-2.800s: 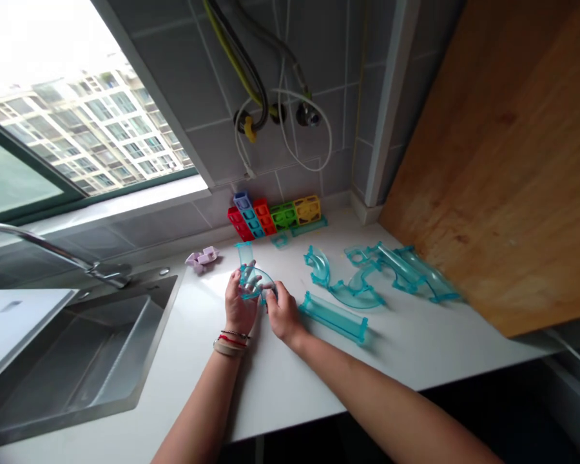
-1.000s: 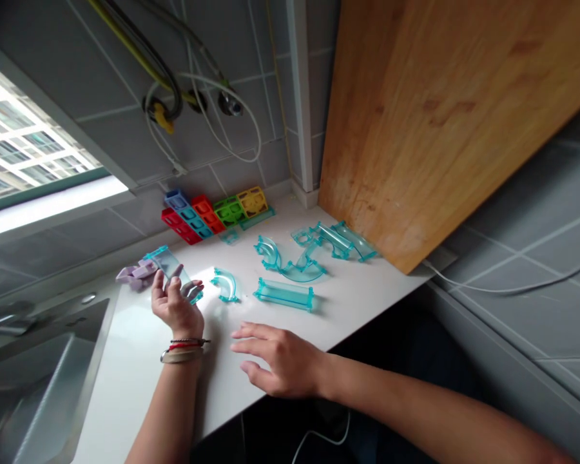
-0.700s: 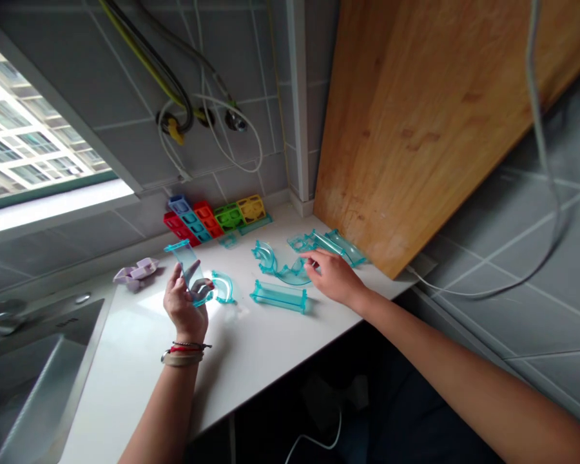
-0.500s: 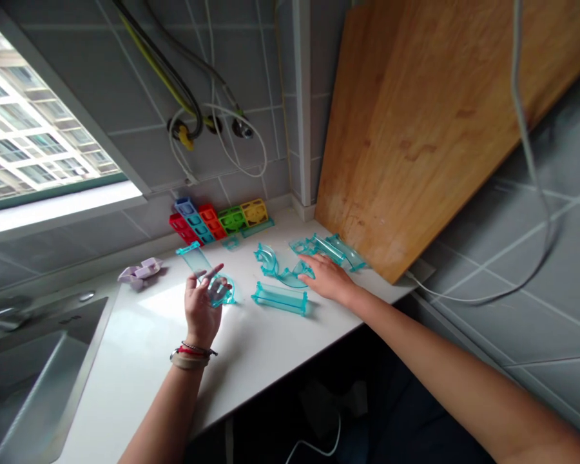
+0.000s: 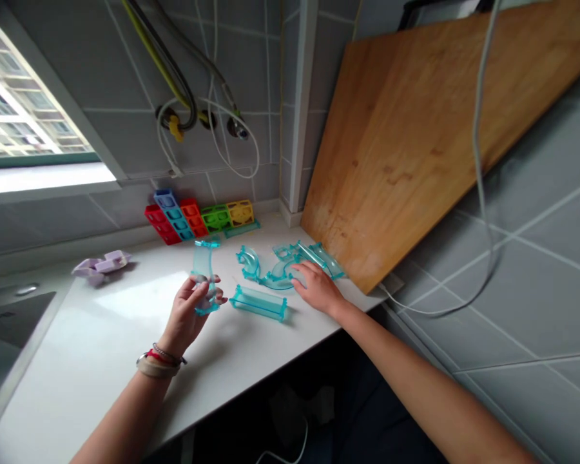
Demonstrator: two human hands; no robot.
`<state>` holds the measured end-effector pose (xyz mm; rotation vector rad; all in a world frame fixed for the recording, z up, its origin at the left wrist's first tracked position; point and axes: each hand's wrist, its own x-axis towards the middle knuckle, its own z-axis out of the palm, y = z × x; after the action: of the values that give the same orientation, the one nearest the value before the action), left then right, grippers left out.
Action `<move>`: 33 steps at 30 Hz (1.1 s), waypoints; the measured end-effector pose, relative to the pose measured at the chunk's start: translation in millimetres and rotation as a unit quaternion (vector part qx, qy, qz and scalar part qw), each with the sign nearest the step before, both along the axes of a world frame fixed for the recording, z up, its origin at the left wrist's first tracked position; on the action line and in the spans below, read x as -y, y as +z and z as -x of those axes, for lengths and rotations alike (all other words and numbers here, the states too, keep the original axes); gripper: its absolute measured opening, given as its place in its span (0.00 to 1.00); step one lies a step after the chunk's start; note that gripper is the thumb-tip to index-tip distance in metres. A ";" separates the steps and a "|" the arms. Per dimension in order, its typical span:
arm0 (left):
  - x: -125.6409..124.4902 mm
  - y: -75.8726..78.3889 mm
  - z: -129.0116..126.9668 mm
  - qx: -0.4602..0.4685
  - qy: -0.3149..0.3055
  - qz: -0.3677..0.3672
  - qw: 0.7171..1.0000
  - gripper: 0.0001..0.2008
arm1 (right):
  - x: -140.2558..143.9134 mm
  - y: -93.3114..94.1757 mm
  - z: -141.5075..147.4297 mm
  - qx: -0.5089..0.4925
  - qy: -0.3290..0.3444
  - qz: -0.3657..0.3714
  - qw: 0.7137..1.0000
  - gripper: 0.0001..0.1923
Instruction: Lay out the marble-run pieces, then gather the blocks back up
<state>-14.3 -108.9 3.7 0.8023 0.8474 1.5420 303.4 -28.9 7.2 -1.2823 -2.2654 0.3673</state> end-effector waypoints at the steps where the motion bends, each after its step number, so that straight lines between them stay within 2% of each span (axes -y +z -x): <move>1: -0.2 -0.9 -0.5 0.001 -0.003 0.003 1.000 0.13 | 3.7 2.4 -5.7 0.003 -0.005 -0.004 1.000 0.18; 7: -4.4 -11.7 0.5 0.004 0.004 0.019 1.000 0.12 | 17.0 13.0 -47.8 0.034 -0.049 -0.012 0.998 0.14; 13: -6.2 -16.5 2.4 0.011 0.009 0.032 0.999 0.16 | -7.4 24.1 -75.0 0.105 -0.100 -0.026 0.989 0.17; 18: -5.5 -13.2 -0.4 0.004 0.010 0.039 0.999 0.20 | -26.1 17.3 -79.3 0.172 -0.109 0.003 0.979 0.16; 25: -5.9 -14.5 -1.3 -0.022 0.007 0.047 0.999 0.23 | -24.0 0.1 -75.4 0.183 -0.154 0.008 0.971 0.19; 33: -7.8 -19.8 -3.9 -0.037 0.014 0.038 0.998 0.20 | -20.1 17.3 -77.7 0.073 -0.186 -0.037 0.979 0.30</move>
<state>-10.4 -101.1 -16.2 0.7992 0.9694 1.5022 381.1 -8.8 24.4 -1.6993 -2.0677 0.0548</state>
